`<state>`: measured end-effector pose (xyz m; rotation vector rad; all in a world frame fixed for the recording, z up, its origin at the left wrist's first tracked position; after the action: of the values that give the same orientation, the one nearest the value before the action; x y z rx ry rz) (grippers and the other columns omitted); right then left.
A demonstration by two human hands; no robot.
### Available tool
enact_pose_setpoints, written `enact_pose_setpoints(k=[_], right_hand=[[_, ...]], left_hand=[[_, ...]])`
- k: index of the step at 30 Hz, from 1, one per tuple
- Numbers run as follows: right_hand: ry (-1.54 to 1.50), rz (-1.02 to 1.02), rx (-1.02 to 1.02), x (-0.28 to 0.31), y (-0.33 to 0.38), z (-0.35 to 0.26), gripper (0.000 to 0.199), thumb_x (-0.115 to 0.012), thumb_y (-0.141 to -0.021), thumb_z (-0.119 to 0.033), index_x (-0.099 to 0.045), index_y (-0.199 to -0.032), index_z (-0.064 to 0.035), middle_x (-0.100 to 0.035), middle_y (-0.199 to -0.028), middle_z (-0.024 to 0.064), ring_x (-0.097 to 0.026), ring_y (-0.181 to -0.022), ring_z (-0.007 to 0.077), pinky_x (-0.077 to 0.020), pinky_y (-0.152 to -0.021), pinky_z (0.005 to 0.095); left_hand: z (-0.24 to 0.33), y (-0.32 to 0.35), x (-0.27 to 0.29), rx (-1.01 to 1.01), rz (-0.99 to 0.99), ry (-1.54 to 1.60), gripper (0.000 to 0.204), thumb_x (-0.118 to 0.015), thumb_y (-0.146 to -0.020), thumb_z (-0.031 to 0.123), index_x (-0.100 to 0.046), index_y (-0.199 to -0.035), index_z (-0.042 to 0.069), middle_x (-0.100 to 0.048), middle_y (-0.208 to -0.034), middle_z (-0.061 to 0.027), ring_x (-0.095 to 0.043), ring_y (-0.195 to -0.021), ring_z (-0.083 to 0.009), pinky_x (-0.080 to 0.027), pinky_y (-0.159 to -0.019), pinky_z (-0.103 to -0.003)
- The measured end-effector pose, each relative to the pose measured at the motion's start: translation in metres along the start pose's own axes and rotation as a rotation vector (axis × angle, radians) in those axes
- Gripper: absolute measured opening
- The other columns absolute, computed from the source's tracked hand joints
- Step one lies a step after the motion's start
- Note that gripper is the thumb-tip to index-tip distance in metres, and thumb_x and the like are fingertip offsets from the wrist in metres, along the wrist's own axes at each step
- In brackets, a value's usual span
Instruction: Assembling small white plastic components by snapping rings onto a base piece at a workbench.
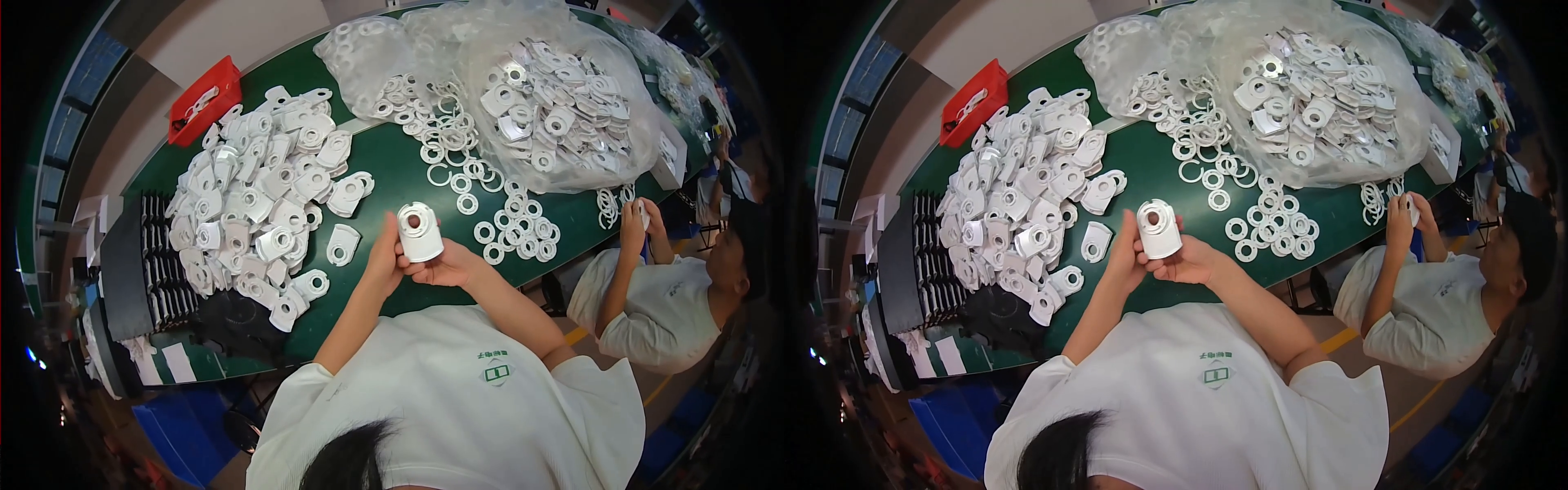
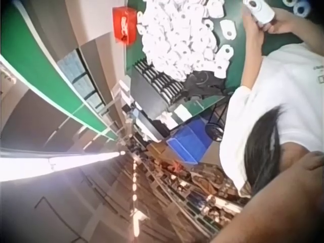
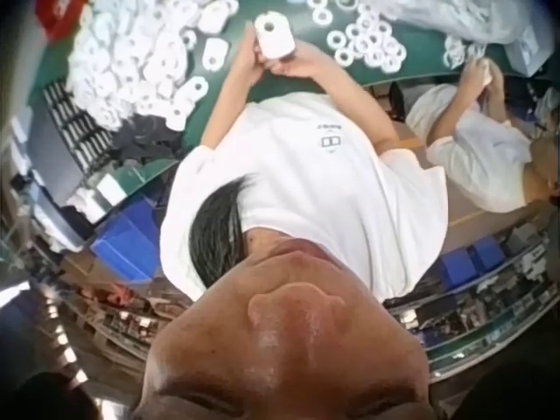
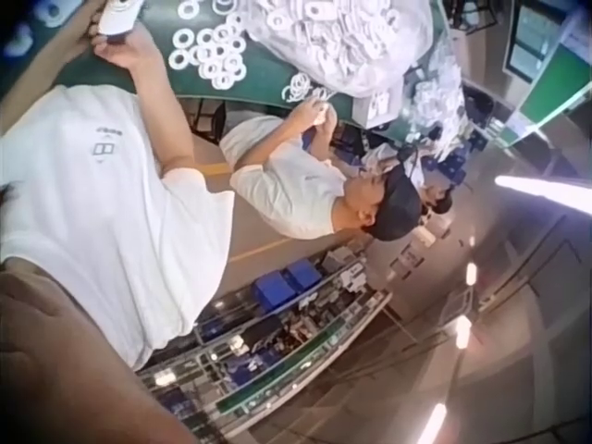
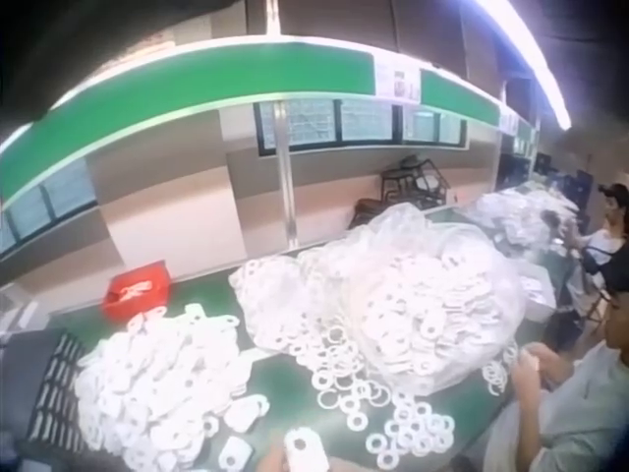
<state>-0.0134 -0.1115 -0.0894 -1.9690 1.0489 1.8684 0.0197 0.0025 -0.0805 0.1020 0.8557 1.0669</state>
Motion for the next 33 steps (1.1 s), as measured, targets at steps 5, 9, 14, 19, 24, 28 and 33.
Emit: enact_pose_setpoints(k=[5, 9, 14, 19, 24, 28, 33], right_hand=[[1.307, 0.549, 0.189, 0.013, -0.005, -0.066, 0.028, -0.059, -0.084, -0.024, -0.066, -0.096, 0.0, -0.065, -0.08, 0.0097, -0.065, -0.075, 0.0207, -0.0526, -0.064, 0.0306], [2.073, 1.015, 0.957, 0.032, 0.007, -0.117, 0.011, -0.068, -0.07, -0.007, -0.069, -0.081, -0.0078, -0.062, -0.09, 0.0086, -0.057, -0.088, 0.0297, -0.0468, -0.075, 0.04], [2.248, 0.787, 0.953, 0.047, 0.003, -0.131, 0.013, -0.072, -0.067, -0.009, -0.066, -0.079, -0.0079, -0.059, -0.097, 0.0065, -0.052, -0.096, 0.0265, -0.0444, -0.08, 0.0376], [1.944, 0.704, 1.291, 0.006, 0.004, -0.119, 0.012, -0.063, -0.082, -0.008, -0.058, -0.092, -0.004, -0.058, -0.089, 0.0051, -0.055, -0.088, 0.0207, -0.0448, -0.076, 0.0322], [1.243, 0.403, 0.818, -0.06, 0.015, -0.092, 0.01, -0.051, -0.093, -0.01, -0.057, -0.097, -0.0033, -0.056, -0.078, -0.0013, -0.052, -0.071, 0.0071, -0.044, -0.065, 0.0232], [1.733, 0.27, 0.917, -0.085, 0.014, -0.082, 0.008, -0.055, -0.088, -0.008, -0.061, -0.093, -0.0039, -0.058, -0.08, 0.0034, -0.055, -0.073, 0.0145, -0.0439, -0.064, 0.0272], [2.053, 0.229, 0.941, -0.093, 0.014, -0.081, 0.008, -0.059, -0.084, -0.008, -0.062, -0.091, -0.0064, -0.056, -0.079, 0.0079, -0.056, -0.074, 0.0237, -0.0442, -0.063, 0.0314]], left_hand=[[0.013, 0.013, 0.015, -0.341, 0.105, 0.154, 0.038, -0.044, -0.096, 0.034, -0.05, -0.118, 0.004, -0.056, -0.12, -0.0144, -0.06, -0.1, -0.0218, -0.052, -0.082, -0.031], [0.028, 0.024, 0.023, -0.279, 0.116, 0.127, 0.036, -0.042, -0.097, 0.036, -0.047, -0.118, 0.007, -0.054, -0.121, -0.0159, -0.06, -0.103, -0.027, -0.055, -0.082, -0.039], [0.027, 0.027, 0.01, -0.183, 0.053, 0.178, 0.038, -0.044, -0.097, 0.03, -0.042, -0.126, 0.005, -0.058, -0.116, -0.0159, -0.062, -0.098, -0.0246, -0.052, -0.063, -0.027], [0.027, 0.025, 0.003, -0.204, 0.037, 0.014, 0.042, -0.052, -0.089, 0.01, -0.038, -0.128, 0.003, -0.058, -0.116, -0.0162, -0.063, -0.096, -0.0226, -0.049, -0.06, -0.024], [0.038, 0.03, -0.015, -0.198, -0.033, -0.117, 0.043, -0.05, -0.086, 0.003, -0.041, -0.128, 0.004, -0.06, -0.11, -0.0119, -0.064, -0.091, -0.0165, -0.046, -0.06, -0.022], [0.042, 0.032, -0.02, -0.178, -0.089, -0.139, 0.046, -0.049, -0.083, 0.002, -0.041, -0.128, 0.002, -0.061, -0.102, -0.0093, -0.064, -0.086, -0.0155, -0.043, -0.056, -0.021], [0.045, 0.036, -0.026, -0.169, -0.118, -0.254, 0.043, -0.047, -0.082, 0.004, -0.044, -0.124, 0.002, -0.063, -0.101, -0.0086, -0.064, -0.084, -0.0134, -0.042, -0.055, -0.02]])
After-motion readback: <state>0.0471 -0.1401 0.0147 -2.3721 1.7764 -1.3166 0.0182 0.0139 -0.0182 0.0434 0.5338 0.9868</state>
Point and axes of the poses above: each hand's wrist, its own y-axis away from the middle knuckle, its own x-axis out of the back of the hand, z = x × y, the point moved 3 cm from there along -y, towards the middle knuckle
